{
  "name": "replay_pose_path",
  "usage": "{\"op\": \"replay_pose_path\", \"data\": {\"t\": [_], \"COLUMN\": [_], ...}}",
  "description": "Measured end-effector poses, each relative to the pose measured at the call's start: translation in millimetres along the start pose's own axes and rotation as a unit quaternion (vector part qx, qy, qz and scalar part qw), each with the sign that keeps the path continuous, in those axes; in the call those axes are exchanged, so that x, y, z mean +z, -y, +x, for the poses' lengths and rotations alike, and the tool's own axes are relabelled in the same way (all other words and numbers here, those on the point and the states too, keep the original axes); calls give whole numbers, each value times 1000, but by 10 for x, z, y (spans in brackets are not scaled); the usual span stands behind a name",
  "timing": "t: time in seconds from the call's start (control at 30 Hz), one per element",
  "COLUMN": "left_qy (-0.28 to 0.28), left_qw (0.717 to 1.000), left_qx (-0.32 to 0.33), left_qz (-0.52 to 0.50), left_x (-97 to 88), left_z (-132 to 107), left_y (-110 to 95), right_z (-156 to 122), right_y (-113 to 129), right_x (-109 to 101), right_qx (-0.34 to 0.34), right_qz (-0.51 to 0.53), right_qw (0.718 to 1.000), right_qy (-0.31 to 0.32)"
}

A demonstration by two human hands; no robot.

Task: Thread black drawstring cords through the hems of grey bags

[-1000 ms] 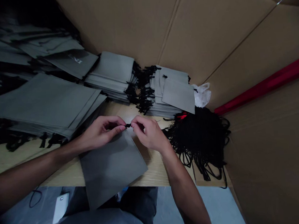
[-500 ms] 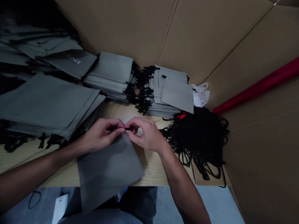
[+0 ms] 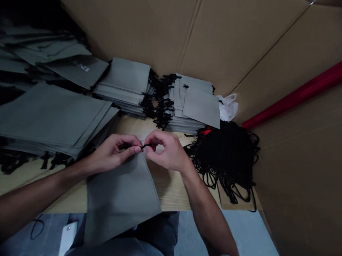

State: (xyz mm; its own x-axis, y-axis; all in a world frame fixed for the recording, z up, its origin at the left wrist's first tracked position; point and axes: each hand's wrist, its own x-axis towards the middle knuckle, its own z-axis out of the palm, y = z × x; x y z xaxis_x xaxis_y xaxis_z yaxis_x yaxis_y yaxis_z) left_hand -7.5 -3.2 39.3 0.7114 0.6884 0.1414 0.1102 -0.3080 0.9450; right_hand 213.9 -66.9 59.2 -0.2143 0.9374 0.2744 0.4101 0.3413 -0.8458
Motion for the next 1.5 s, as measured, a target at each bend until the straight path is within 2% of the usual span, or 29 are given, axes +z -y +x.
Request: {"op": "replay_pose_path", "data": {"t": [0.1, 0.33, 0.47, 0.57, 0.7, 0.87, 1.03, 1.2, 1.3, 1.5], "left_qy": [-10, -6, -11, -44, -83, -106, -110, -92, -86, -85], "left_qw": [1000, 999, 999, 999, 990, 985, 985, 987, 987, 989], "left_qx": [-4, 1, -10, -9, -6, -18, -16, -14, -16, -17], "left_qz": [14, 44, 34, -12, -114, -132, -129, -135, -138, -119], "left_x": [3, -4, 26, 53, 67, 60, 53, 41, 39, 59], "left_z": [7, -8, -27, -7, 41, 45, 32, 38, 42, 40], "left_y": [27, -16, -31, -16, 16, 24, -5, 10, 25, 20], "right_z": [-4, -9, -3, -7, -21, -23, -27, -36, -32, -12], "right_y": [-6, -21, -21, -8, 9, -68, -74, 23, 13, -69], "right_x": [-76, -124, -117, -87, 15, 166, 202, 97, 56, 76], "right_qx": [7, 6, -28, -75, -131, -165, -117, -34, -21, -8], "right_qz": [8, -54, -108, -159, -200, -248, -206, -72, -33, -3], "right_qw": [1000, 998, 994, 984, 971, 954, 969, 997, 999, 999], "right_qy": [16, 14, 11, 3, -5, -33, -65, -14, 2, -37]}}
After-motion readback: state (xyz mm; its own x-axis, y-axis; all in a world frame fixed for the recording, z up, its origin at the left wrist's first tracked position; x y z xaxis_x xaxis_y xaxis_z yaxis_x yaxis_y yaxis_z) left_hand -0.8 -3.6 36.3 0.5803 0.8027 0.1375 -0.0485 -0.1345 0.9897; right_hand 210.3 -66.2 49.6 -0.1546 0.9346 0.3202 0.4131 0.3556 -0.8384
